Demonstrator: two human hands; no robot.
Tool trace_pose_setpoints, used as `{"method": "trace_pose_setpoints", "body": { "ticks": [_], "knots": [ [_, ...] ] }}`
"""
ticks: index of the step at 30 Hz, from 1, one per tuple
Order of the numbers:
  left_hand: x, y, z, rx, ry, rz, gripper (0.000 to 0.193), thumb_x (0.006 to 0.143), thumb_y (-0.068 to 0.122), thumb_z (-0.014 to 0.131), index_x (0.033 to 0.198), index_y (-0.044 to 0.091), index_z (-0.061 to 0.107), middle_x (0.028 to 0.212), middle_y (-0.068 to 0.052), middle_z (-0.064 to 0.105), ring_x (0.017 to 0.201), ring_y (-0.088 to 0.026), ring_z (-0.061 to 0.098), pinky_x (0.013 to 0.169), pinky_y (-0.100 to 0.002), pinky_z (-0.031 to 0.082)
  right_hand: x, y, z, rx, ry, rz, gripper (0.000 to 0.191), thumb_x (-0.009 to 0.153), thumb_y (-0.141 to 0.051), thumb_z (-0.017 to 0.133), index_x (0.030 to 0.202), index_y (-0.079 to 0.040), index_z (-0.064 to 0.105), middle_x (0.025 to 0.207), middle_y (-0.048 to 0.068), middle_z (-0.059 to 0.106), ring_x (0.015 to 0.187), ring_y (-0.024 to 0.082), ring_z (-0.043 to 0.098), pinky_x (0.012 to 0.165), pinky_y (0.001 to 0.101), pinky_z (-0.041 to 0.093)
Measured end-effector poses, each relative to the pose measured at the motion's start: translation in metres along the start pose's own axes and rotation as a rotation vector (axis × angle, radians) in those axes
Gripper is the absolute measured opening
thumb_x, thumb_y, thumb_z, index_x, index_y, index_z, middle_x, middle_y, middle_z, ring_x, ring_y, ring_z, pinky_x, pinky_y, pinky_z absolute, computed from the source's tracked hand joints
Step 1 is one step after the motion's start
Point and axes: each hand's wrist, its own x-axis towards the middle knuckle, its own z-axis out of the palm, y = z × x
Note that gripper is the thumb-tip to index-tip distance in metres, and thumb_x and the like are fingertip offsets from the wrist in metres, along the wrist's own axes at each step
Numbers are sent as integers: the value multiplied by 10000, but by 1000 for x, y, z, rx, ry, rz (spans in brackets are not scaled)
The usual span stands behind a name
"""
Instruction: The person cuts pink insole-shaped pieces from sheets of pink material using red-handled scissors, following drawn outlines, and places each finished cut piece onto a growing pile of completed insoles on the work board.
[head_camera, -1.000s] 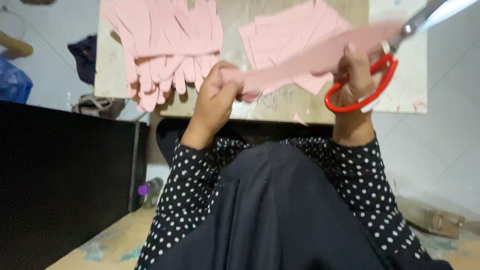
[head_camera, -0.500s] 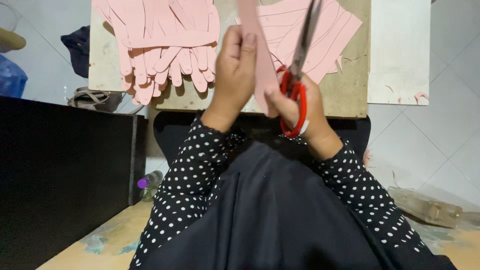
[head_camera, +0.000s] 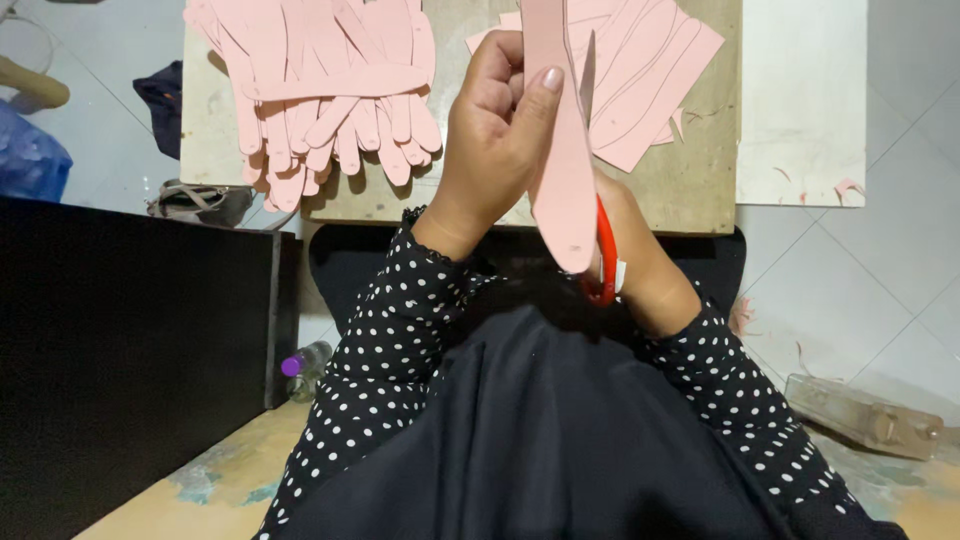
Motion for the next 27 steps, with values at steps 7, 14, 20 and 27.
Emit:
{"method": "trace_pose_setpoints", "body": {
  "ticks": [7,14,20,27],
  "knots": [
    [-16,0,-3,21,0,-83,114,1115,92,518,1196,14,500,964,-35,658,821,-29,593,729,-214,502,2,2,2,1,-7,45,293,949,-146,654,1188,16,606,1019,46,701,906,87,636,825,261,547],
    [-22,0,-13,201,12,-62,184,1133,152,489,1073,8,585,888,-3,624,785,-29,566,717,-205,500,4,0,2,-2,-36,59,275,963,-158,653,1177,13,635,1024,53,724,915,97,663,838,261,558],
    [-14,3,-22,277,142,77,205,1164,229,494,1115,34,533,904,-6,625,795,-22,563,727,-198,494,5,-8,11,66,-99,47,272,967,-167,649,1181,0,626,1031,40,700,918,99,653,845,260,551],
    [-19,0,-14,219,149,91,108,1156,120,503,1201,21,492,976,-43,660,806,-38,597,721,-207,490,5,-9,15,20,-137,92,251,953,-200,647,1127,-18,648,999,30,706,895,91,651,822,252,547]
  ]
}}
